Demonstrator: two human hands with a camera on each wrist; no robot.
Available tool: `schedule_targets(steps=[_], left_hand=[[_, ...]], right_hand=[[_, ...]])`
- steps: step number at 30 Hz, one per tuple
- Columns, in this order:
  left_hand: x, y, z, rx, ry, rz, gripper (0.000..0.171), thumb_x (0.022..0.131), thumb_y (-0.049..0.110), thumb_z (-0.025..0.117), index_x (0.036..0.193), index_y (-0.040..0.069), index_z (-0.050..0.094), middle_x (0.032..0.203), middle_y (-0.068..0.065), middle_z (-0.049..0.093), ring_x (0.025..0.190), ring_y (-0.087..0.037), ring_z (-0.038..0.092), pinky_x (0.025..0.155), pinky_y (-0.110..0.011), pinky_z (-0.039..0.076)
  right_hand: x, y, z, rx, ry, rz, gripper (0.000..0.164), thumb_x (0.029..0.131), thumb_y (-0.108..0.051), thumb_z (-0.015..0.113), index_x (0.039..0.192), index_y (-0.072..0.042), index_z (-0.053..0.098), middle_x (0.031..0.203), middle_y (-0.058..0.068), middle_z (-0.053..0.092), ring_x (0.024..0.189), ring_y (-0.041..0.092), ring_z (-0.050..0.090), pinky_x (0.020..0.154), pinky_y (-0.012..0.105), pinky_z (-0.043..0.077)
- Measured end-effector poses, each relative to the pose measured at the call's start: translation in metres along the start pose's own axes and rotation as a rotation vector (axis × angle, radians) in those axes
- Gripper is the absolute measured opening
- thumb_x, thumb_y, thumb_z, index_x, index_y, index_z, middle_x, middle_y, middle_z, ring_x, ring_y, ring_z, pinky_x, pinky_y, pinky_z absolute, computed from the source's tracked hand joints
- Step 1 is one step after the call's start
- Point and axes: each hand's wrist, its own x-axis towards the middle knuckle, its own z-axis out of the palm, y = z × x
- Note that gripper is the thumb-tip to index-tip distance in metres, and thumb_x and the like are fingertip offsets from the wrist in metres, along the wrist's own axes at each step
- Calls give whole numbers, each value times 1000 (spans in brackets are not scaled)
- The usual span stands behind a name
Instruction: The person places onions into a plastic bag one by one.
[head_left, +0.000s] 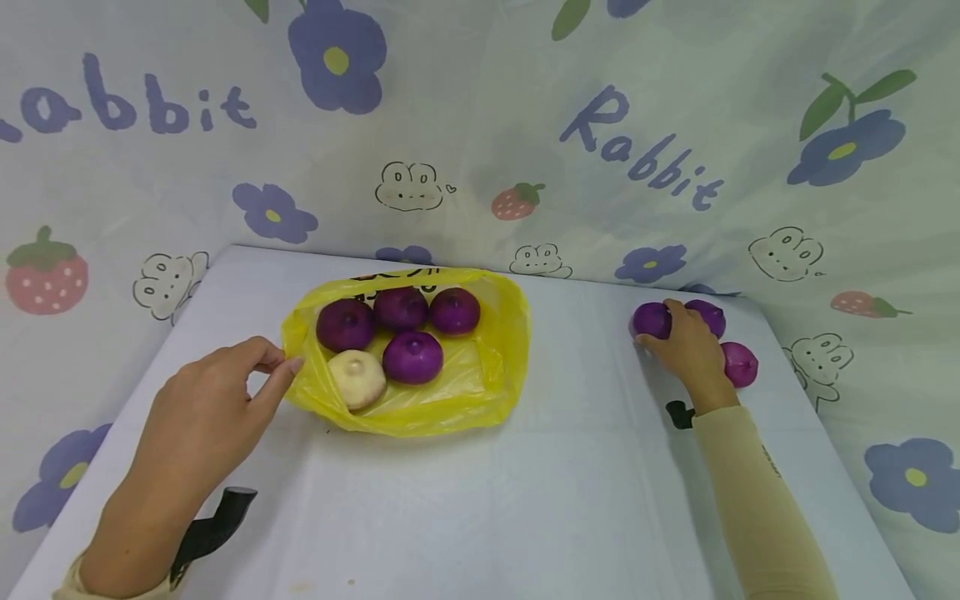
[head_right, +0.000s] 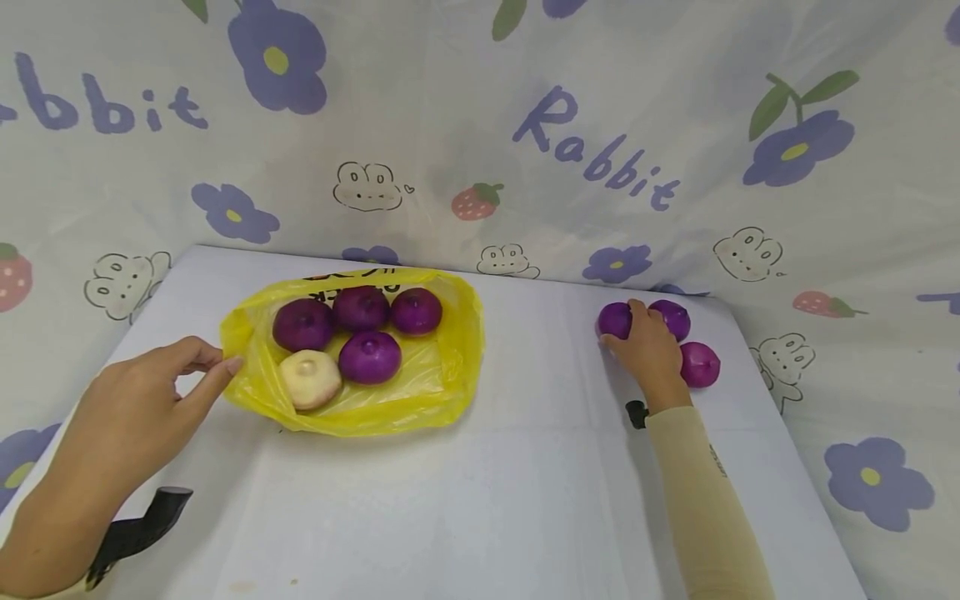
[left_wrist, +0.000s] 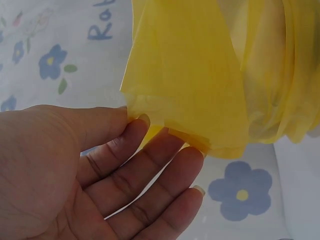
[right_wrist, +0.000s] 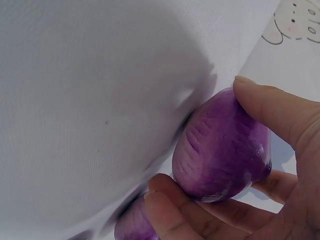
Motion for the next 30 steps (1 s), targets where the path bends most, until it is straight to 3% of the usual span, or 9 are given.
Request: schedule_targets(steps=[30], left_hand=[[0,0,1,-7,9,2,14,98,23,74,102,9,73,95,-14,75,64,-22,56,57,-39,42]], right_hand=[[-14,-7,-6,18,5,-1,90,96,-44,73,161,-2,28,151,39,38,131,61,43,99,81,36]])
